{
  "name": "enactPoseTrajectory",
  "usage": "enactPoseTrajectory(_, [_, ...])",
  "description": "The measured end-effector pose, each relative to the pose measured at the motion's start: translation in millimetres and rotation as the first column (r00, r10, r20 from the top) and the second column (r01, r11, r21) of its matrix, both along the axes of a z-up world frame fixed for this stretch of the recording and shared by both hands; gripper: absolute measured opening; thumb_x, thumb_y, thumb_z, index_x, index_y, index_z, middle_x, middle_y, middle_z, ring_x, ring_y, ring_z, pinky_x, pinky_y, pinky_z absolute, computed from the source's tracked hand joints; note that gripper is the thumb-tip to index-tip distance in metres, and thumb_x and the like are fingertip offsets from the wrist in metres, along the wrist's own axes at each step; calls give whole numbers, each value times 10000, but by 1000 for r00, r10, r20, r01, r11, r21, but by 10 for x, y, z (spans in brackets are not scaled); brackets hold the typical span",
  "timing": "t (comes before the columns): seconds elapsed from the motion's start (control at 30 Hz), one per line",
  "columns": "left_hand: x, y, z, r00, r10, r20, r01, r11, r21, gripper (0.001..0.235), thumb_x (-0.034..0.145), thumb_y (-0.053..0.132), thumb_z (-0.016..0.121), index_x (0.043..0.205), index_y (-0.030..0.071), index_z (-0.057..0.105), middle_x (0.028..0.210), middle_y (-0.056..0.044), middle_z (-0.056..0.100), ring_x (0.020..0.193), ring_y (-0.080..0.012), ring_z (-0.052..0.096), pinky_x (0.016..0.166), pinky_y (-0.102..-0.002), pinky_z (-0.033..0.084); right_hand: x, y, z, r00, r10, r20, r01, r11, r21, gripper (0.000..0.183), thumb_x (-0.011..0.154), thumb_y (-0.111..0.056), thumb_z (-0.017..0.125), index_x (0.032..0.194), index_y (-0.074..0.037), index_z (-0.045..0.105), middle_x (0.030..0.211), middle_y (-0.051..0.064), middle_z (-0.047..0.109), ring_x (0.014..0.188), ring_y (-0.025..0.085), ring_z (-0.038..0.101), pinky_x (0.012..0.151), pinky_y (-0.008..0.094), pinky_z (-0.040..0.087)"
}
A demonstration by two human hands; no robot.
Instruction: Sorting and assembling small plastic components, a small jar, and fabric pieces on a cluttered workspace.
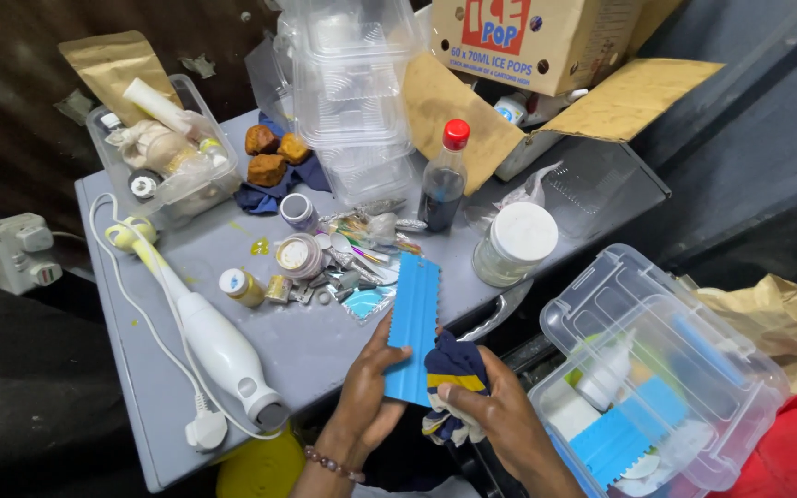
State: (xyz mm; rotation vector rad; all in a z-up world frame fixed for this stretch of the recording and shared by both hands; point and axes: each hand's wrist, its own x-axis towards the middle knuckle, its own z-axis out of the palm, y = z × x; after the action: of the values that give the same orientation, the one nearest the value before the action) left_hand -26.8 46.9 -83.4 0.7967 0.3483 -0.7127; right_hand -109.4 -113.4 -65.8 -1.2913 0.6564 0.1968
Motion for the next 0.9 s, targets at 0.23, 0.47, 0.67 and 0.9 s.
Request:
enactPoseTrajectory(0.23, [-163, 47, 209, 993, 114, -33, -117, 987, -106, 875, 891, -36, 489, 1762, 46, 486, 1566, -354, 706, 1403, -487, 684, 1141, -532, 553, 46, -368, 240, 975, 123, 185, -89, 979, -182, 506, 1066, -234, 618, 1467, 9, 807, 1382, 67, 685, 1358, 245, 748, 1161, 398, 630])
enactPoseTrajectory(0.47, [-18, 46, 252, 980, 124, 157, -54, 919, -391, 681, 1113, 467, 572, 1718, 159, 530, 1418, -111, 745, 1162, -235, 711, 1038, -391, 561, 682, 1, 347, 799, 352, 488, 149, 671, -727, 393, 984, -252, 804, 1329, -112, 679, 1301, 119, 751, 1115, 268, 803, 898, 369, 666])
enactPoseTrajectory(0.67, [224, 246, 276, 963, 240, 124, -168, 890, -425, 777, 1051, 697, 559, 1510, 77, 653, 1273, -227, 791, 1184, -302, 766, 1067, -366, 596, 459, 804, 362, 559, 576, 597, 288, 541, -791, 251, 1067, -156, 725, 1291, -60, 784, 1158, 142, 690, 1000, 320, 784, 829, 432, 632])
enactPoseTrajectory(0.9, [-13, 106, 264, 954, 292, 75, -224, 853, -471, 962, 1023, 666, 626, 1767, 115, 367, 1715, -203, 574, 1549, -333, 571, 1247, -517, 485, 1160, 668, 271, 628, 543, 558, 404, 385, -830, 215, 1060, -143, 758, 1262, -102, 821, 1068, 91, 678, 687, 285, 682, 566, 442, 557])
